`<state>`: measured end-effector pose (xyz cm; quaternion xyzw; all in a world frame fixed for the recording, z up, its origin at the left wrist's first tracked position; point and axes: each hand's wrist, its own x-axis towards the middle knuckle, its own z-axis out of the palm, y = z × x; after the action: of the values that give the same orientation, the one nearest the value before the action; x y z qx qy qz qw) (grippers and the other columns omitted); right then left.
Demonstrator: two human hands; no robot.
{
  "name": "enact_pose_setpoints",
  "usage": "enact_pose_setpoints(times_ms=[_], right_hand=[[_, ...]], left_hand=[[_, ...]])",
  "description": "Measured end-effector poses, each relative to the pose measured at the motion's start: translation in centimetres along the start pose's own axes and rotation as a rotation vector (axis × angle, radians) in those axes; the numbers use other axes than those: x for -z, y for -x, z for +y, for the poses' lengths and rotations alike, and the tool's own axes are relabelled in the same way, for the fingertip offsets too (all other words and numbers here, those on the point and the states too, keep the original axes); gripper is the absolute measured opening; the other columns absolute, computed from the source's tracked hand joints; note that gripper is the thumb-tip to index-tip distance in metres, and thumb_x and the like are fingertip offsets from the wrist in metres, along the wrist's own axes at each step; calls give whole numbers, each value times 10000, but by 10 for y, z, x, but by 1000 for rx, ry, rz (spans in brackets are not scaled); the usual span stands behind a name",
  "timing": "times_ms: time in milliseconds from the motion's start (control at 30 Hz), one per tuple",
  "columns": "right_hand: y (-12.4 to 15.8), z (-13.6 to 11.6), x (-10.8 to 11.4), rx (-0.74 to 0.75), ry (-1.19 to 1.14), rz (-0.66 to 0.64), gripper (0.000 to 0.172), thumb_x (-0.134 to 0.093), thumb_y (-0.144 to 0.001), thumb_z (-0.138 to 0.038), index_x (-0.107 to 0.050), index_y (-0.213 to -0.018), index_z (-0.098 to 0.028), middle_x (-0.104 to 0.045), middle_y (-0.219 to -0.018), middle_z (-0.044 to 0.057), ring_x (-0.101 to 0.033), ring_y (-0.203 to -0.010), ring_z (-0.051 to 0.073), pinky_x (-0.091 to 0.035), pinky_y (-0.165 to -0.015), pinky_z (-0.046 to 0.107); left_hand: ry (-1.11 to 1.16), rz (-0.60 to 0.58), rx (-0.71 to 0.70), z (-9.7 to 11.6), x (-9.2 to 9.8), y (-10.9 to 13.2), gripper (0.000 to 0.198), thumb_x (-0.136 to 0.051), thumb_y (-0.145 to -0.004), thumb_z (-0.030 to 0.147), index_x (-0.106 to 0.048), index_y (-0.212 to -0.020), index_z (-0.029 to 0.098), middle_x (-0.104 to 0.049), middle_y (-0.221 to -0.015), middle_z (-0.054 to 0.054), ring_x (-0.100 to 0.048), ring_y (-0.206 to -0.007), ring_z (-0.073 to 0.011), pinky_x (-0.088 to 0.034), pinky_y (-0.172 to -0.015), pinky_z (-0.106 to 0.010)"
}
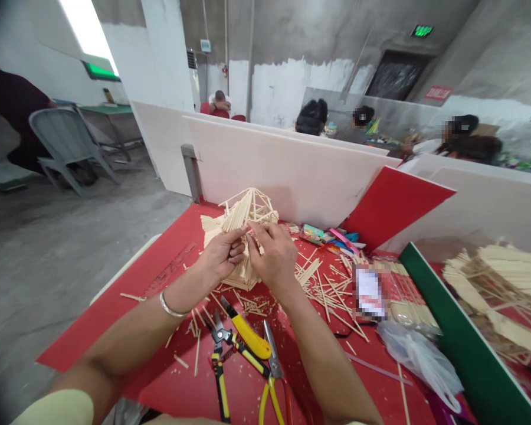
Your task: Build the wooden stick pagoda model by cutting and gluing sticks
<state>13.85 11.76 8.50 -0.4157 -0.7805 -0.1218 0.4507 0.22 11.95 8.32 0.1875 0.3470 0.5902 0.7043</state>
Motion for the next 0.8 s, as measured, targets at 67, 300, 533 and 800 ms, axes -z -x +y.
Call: enact_pose_setpoints(times_ms=[67,300,533,800], right_hand=[[-4,2,0,31,35,-16,344,-574,-911,-317,-642,-1242,-257,-647,-964,61,-563,-906,197,-454,-833,340],[-20,7,-1,48,82,-134,451,-490,-893,-222,-580,-1334,-260,-606,-952,59,-515,-878,200,-433,-803,349],[-30,12,-7,23,127,-132,427,-486,-901,-245,-604,-1311,-259,-600,-946,62,-495,-891,204,-412,-766,340],[-28,15,-9,19,92,-136,431,-485,-908,-247,-591,-1326,-269,-610,-953,57,-508,-909,201,-413,-774,335]], left_hand=[[10,8,-7,0,0,-1,370,-812,-635,237,-447,-644,179,-328,-435,107,-256,-353,-19,-153,-330,-150],[11,32,-19,-1,-3,-2,396,-809,-624,226,-415,-623,186,-320,-440,110,-248,-356,-20,-135,-319,-152],[-53,66,-27,-2,-4,0,344,-800,-636,278,-471,-654,176,-419,-469,90,-299,-340,-22,-184,-317,-154],[-120,95,-64,-1,-5,2,287,-796,-651,307,-555,-695,157,-528,-499,56,-432,-343,-49,-239,-313,-168]])
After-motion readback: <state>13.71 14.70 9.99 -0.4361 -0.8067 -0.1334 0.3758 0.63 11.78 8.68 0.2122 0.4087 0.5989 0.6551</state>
